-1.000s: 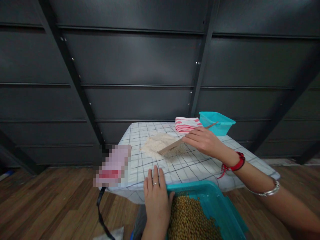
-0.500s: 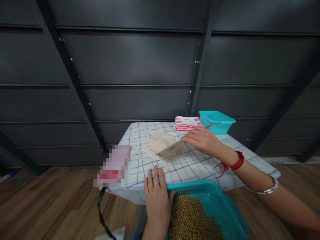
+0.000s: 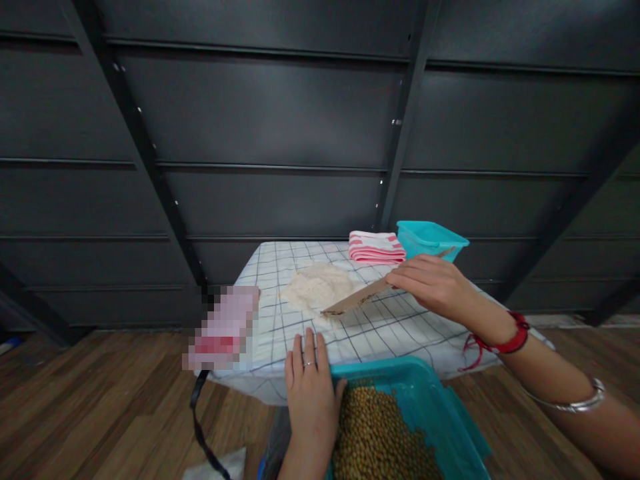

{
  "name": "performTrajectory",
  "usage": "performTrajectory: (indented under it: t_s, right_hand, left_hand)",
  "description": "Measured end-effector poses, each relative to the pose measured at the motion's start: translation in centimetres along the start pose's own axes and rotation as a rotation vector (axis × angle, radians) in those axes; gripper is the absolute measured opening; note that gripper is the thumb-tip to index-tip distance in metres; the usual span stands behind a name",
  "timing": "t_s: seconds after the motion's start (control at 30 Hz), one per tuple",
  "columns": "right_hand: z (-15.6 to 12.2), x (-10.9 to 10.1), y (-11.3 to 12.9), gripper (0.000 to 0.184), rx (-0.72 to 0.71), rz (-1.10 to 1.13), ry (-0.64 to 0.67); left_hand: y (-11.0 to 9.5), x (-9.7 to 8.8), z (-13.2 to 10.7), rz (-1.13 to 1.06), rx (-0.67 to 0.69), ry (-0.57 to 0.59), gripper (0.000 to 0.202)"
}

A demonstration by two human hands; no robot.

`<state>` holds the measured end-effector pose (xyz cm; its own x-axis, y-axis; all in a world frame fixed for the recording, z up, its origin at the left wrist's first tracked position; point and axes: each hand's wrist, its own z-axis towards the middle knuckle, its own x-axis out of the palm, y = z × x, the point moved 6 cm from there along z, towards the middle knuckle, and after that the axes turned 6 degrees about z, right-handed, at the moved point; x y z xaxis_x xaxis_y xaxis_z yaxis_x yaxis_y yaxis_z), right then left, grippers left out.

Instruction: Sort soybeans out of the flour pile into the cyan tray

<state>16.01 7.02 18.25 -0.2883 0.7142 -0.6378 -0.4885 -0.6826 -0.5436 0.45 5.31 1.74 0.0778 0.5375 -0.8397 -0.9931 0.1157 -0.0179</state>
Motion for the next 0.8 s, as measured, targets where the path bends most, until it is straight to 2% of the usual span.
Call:
performTrajectory:
  t_s: [0.2, 0.37, 0.5, 0.63, 0.8]
  right_hand:
    - [0.0, -0.3, 0.8, 0.022, -0.038, 0.020, 0.014]
    - [-0.8, -1.3, 0.7, 0.022, -0.033, 0.060, -0.002]
    - [-1.0, -1.2, 0.6, 0.020, -0.019, 0.064, -0.010]
    - [-0.6, -0.9, 1.0, 0.020, -0.034, 0.039, 0.015]
    - [-1.2, -1.7, 1.2, 0.022, -0.029, 0.043, 0.036]
  left_hand:
    - [0.0, -0.1, 0.0, 0.025, 0.004, -0.006, 0.058]
    - [0.0, 0.0, 0.0, 0.030, 0.004, 0.006, 0.057]
    - [-0.1, -0.1, 0.1, 0.044, 0.006, 0.006, 0.057]
    - [-0.1, -0.2, 0.0, 0.055, 0.007, -0.006, 0.057]
    - [-0.1, -0.1, 0.1, 0.047, 0.008, 0.002, 0.058]
